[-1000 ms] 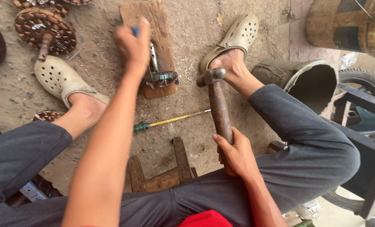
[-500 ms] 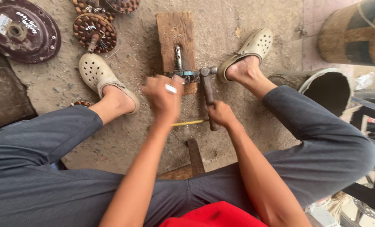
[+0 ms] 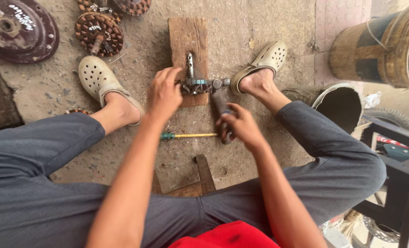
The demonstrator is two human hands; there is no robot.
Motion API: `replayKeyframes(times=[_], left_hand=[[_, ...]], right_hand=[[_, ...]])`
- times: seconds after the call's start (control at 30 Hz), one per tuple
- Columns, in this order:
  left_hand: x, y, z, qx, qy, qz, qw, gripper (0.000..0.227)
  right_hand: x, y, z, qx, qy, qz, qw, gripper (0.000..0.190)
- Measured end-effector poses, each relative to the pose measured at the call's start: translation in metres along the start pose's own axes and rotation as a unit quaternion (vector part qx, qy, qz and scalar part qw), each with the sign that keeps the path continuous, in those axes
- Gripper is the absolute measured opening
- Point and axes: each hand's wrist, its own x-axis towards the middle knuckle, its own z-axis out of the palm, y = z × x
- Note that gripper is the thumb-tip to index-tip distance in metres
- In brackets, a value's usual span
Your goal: The person sits on the floor and uses a hammer and a blue-handled tool to repeatedly strike and adjust a small metal component mounted on a wooden block. The person frequently repositions the tool and taps the metal part throughout the clip.
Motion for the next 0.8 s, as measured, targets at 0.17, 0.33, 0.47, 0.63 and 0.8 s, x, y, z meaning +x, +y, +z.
replayKeyframes(times=[0.17, 0.33, 0.47, 0.63, 0.8], left_hand=[[0.014, -0.029, 0.029, -0.027, -0.13, 0.003, 0.991, 0.057], [0.015, -0.024, 0.041, -0.03, -0.154, -0.046, 0.987, 0.046], [0.022, -0.011, 0.032, 0.065, -0.199, 0.014, 0.978, 0.025], [0.03, 0.003, 0.045, 0.19, -0.25, 0.059, 0.948, 0.013], [0.032, -0.002, 0.053, 0.144, -0.174, 0.066, 0.972, 0.013]], right_hand=[[0.002, -0.036, 0.04, -0.037, 0.015, -0.033, 0.999, 0.039], [0.03, -0.047, 0.049, -0.031, 0.051, -0.009, 0.998, 0.036], [0.044, -0.046, 0.049, -0.025, 0.088, 0.045, 0.995, 0.039], [0.07, -0.057, 0.032, -0.194, 0.102, 0.028, 0.975, 0.034], [0.105, -0.072, 0.034, -0.479, 0.168, -0.092, 0.857, 0.028]])
